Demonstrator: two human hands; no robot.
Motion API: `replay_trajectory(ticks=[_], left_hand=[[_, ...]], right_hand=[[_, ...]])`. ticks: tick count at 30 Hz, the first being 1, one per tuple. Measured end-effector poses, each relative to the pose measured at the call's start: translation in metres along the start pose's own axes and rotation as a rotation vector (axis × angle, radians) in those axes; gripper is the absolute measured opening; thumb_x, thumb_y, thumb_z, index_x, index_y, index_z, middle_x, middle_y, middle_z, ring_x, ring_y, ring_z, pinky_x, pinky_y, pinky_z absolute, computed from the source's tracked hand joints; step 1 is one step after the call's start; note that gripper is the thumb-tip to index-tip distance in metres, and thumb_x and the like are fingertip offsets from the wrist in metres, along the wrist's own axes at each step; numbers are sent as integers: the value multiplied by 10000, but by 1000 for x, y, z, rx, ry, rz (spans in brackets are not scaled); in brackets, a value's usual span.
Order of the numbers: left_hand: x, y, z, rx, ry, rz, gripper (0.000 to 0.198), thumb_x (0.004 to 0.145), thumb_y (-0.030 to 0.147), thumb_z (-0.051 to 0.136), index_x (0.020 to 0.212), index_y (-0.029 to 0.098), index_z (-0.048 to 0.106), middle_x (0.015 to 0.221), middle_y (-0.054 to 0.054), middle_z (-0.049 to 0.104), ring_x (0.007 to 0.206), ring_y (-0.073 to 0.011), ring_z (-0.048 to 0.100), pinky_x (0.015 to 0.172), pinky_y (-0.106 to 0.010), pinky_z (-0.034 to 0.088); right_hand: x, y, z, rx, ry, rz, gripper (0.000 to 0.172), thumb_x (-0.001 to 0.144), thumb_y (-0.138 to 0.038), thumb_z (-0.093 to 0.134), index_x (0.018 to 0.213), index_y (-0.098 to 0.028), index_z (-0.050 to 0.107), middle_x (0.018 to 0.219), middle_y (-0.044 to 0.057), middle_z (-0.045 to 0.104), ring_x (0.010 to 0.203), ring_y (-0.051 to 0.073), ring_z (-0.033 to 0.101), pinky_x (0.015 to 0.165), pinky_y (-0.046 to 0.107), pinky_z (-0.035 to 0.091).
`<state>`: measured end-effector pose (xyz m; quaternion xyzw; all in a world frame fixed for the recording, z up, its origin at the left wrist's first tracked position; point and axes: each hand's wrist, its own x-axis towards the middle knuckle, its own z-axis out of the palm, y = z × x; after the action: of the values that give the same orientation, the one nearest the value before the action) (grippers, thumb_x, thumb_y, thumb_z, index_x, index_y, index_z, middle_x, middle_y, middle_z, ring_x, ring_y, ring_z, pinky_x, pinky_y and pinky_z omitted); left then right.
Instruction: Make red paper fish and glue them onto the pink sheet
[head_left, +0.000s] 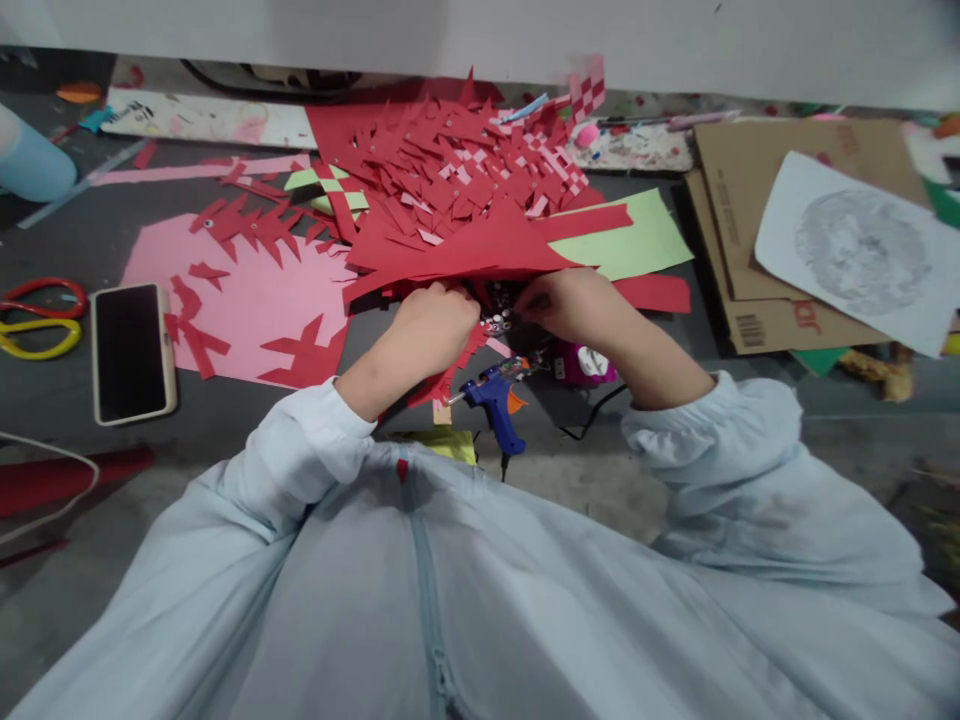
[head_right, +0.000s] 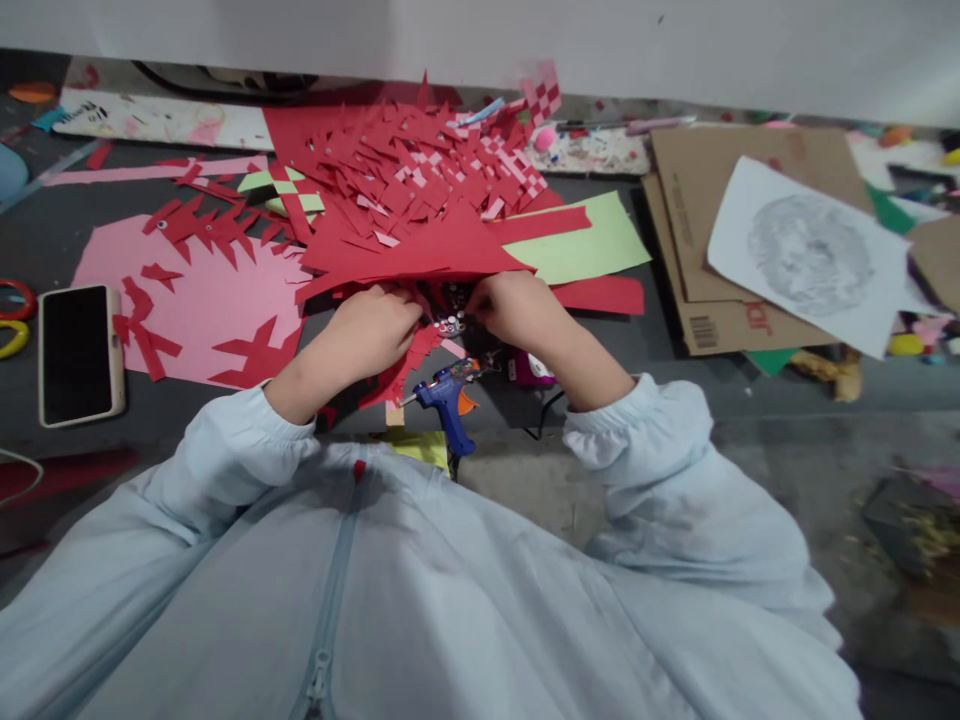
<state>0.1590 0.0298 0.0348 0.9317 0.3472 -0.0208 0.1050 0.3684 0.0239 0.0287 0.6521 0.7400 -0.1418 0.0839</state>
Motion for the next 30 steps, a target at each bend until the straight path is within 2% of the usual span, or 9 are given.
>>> replay_trajectory(ticks=[8, 13, 17, 25, 30], left_hand=[[-3, -1, -9, 10, -23, -40, 320, 932, 116, 422, 1112, 75, 684, 1091, -168, 711, 1052, -310, 654, 838, -398, 526], [0, -9, -8, 5, 5, -55, 305, 928, 107, 428, 1089, 93, 686, 1082, -159, 705, 1056, -293, 639, 819, -377, 520], [3, -14, -7, 2, 2, -72, 321, 928, 97, 429, 1135, 84, 673, 1155, -161, 690, 1083, -270, 620, 886, -367, 507], [9, -15, -1, 23, -17, -48, 324, 915, 74, 426, 1131, 64, 666, 1144, -163, 680, 1060, -262, 582, 897, -368, 486], [15, -8, 4, 35, -14, 18, 330, 917, 82, 440, 1168, 69, 653, 1178, -158, 659, 1077, -270, 556, 880, -365, 475]], right_hand=[[-5, -5, -2, 53, 40, -3, 321, 785, -105, 544, 986, -175, 784, 978, 99, 795, 907, 265, 728, 734, 312, 497], [-1, -8, -4, 93, 112, 18, 399, 796, -102, 542, 1131, -162, 750, 1002, 102, 787, 937, 258, 720, 757, 299, 486], [4, -6, -9, 150, 152, 31, 490, 781, -95, 532, 1238, -157, 699, 987, 95, 785, 937, 261, 712, 772, 311, 491], [10, -2, -19, 174, 178, 43, 446, 789, -130, 549, 1200, -179, 714, 989, 76, 780, 907, 258, 692, 766, 322, 488], [13, -5, -14, 50, 182, 39, 400, 827, -137, 513, 1153, -175, 742, 1054, 96, 781, 975, 274, 698, 783, 322, 477]])
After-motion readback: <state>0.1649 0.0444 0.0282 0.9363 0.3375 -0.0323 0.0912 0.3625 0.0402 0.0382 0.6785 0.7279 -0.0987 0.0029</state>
